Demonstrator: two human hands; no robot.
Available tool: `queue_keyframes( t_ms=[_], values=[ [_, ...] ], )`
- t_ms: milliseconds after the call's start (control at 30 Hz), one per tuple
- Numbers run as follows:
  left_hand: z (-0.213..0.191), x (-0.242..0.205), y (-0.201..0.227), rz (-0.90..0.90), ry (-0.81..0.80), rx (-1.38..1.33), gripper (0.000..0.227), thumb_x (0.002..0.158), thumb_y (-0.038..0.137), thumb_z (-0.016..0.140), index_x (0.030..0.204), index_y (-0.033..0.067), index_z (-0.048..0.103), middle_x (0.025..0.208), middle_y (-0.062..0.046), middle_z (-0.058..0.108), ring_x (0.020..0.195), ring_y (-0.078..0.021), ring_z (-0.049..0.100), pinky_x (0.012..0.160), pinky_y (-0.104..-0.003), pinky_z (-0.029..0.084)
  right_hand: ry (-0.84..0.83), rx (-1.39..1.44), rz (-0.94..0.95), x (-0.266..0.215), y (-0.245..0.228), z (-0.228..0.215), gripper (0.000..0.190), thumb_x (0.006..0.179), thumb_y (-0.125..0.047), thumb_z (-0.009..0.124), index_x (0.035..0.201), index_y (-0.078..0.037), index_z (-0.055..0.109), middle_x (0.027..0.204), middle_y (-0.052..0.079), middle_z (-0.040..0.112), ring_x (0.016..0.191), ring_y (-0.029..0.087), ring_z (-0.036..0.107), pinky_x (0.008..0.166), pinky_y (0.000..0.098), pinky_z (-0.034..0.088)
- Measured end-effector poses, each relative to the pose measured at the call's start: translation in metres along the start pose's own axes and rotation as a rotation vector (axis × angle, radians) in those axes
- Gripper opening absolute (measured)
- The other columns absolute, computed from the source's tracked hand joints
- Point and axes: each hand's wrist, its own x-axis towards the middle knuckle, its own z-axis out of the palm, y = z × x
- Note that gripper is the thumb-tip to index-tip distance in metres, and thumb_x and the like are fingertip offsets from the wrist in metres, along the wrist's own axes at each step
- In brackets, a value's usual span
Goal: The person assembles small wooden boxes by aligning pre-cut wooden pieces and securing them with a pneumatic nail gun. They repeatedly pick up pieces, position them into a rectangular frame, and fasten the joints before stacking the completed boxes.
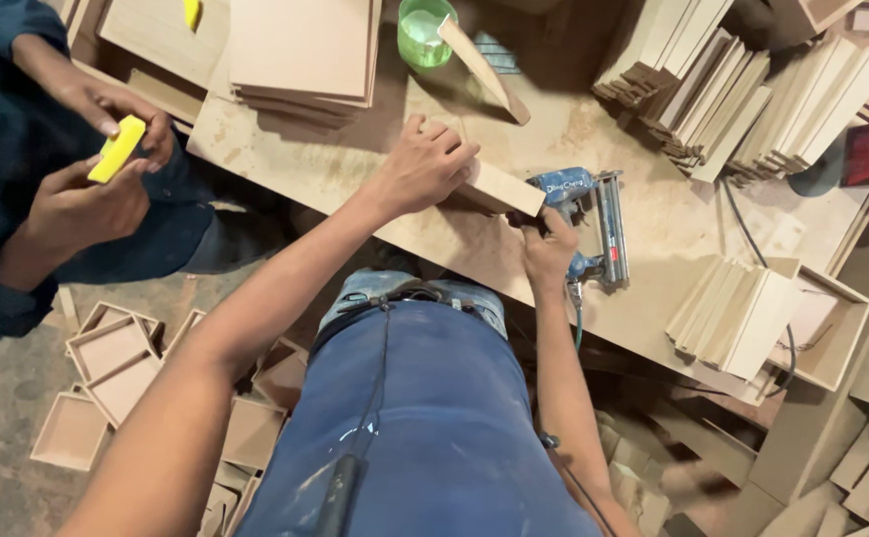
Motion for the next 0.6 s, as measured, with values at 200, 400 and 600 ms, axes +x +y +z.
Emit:
queue_keyframes(
  t_ms=[200, 400, 600],
  values=[
    [-0.005, 0.007, -0.011, -0.013, 0.016, 0.022, 0.026, 0.088, 0.021, 0.070, 0.111, 0.0115, 0.070, 0.100, -0.006, 0.068, 0.104, -0.0241, 0.064, 0.103, -0.055, 0.038, -0.074, 0.011, 0.096, 0.010, 0.004, -0.009, 0.022, 0.090, 0.010, 0.065, 0.110, 0.006, 0.070, 0.095, 0.010, 0.078, 0.089, 0.015, 0.077, 0.080, 0.0256, 0.060],
    [-0.010, -0.003, -0.021, -0.090, -0.020, -0.055, 0.025, 0.093, 0.017, 0.070, 0.117, 0.0117, 0.070, 0.107, -0.005, 0.069, 0.108, -0.0252, 0.062, 0.100, -0.046, 0.038, -0.117, -0.029, 0.117, 0.013, 0.019, -0.012, 0.030, 0.084, 0.012, 0.064, 0.113, 0.006, 0.071, 0.095, 0.010, 0.078, 0.088, 0.014, 0.077, 0.082, 0.0252, 0.060],
    [-0.022, -0.003, -0.022, -0.132, -0.024, -0.105, 0.038, 0.085, 0.017, 0.076, 0.122, 0.0155, 0.071, 0.113, -0.003, 0.069, 0.114, -0.0225, 0.060, 0.095, -0.044, 0.036, -0.167, -0.013, 0.093, 0.025, 0.021, -0.015, 0.017, 0.092, -0.001, 0.075, 0.109, 0.005, 0.073, 0.088, 0.008, 0.077, 0.081, 0.010, 0.073, 0.075, 0.0242, 0.059]
  ],
)
